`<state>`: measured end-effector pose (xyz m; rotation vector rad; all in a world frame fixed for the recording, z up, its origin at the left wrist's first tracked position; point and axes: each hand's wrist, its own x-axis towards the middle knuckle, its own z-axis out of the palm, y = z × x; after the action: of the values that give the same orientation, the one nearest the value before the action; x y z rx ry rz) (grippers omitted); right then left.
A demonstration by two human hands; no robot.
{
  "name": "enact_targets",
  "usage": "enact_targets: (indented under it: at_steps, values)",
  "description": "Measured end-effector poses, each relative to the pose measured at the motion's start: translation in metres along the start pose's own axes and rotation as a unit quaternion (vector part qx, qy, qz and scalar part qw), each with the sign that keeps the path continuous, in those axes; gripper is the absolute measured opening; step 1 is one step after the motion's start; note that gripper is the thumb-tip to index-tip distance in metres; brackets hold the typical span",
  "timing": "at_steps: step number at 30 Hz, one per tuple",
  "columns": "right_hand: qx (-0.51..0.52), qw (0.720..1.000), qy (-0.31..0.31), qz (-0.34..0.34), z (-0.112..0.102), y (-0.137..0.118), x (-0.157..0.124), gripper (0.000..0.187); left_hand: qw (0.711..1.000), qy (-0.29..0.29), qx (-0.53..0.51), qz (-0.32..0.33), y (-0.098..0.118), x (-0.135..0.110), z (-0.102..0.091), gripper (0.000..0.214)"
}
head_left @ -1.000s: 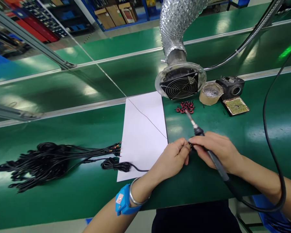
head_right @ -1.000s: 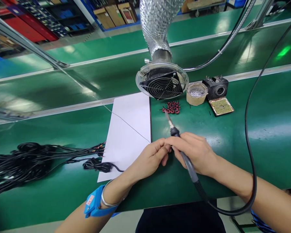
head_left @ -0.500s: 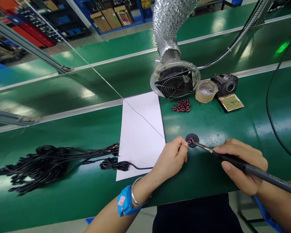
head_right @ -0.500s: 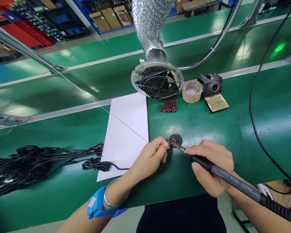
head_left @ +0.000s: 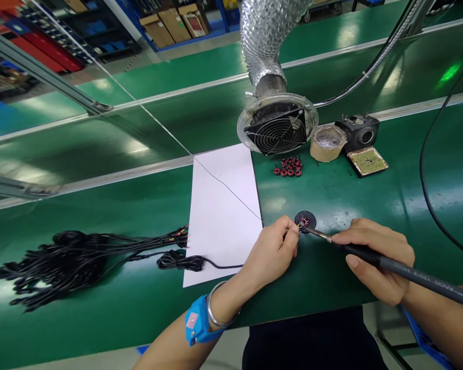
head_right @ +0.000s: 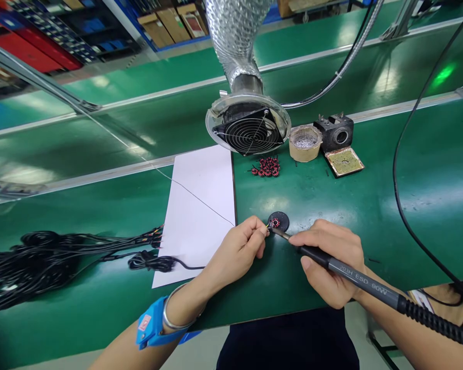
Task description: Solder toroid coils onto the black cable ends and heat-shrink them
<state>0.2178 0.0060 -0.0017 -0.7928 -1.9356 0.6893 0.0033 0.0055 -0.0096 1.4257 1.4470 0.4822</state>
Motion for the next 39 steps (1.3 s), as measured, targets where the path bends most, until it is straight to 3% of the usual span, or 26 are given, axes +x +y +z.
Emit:
enact_targets:
  at_steps: [24, 32, 35, 39]
  values:
    - [0.028, 0.999, 0.032, -0.009, 0.003, -0.001, -0.004, 0.031, 1.000, -0.010, 0.010, 0.006, 0.001, -0.001, 0.000, 0.023]
    - [-0.013, 0.997, 0.062, -0.032, 0.003, 0.005, 0.002, 0.041, 1.000, -0.015, 0.006, 0.007, -0.001, 0.002, -0.003, 0.025]
    - [-0.038, 0.998, 0.047, -0.031, 0.006, 0.009, 0.012, 0.041, 1.000, -0.017, 0.005, 0.001, -0.001, 0.004, -0.006, 0.028]
    - [-0.065, 0.996, -0.010, -0.057, 0.014, 0.016, 0.029, 0.022, 1.000, -0.019, 0.017, 0.002, 0.001, 0.008, -0.010, 0.032]
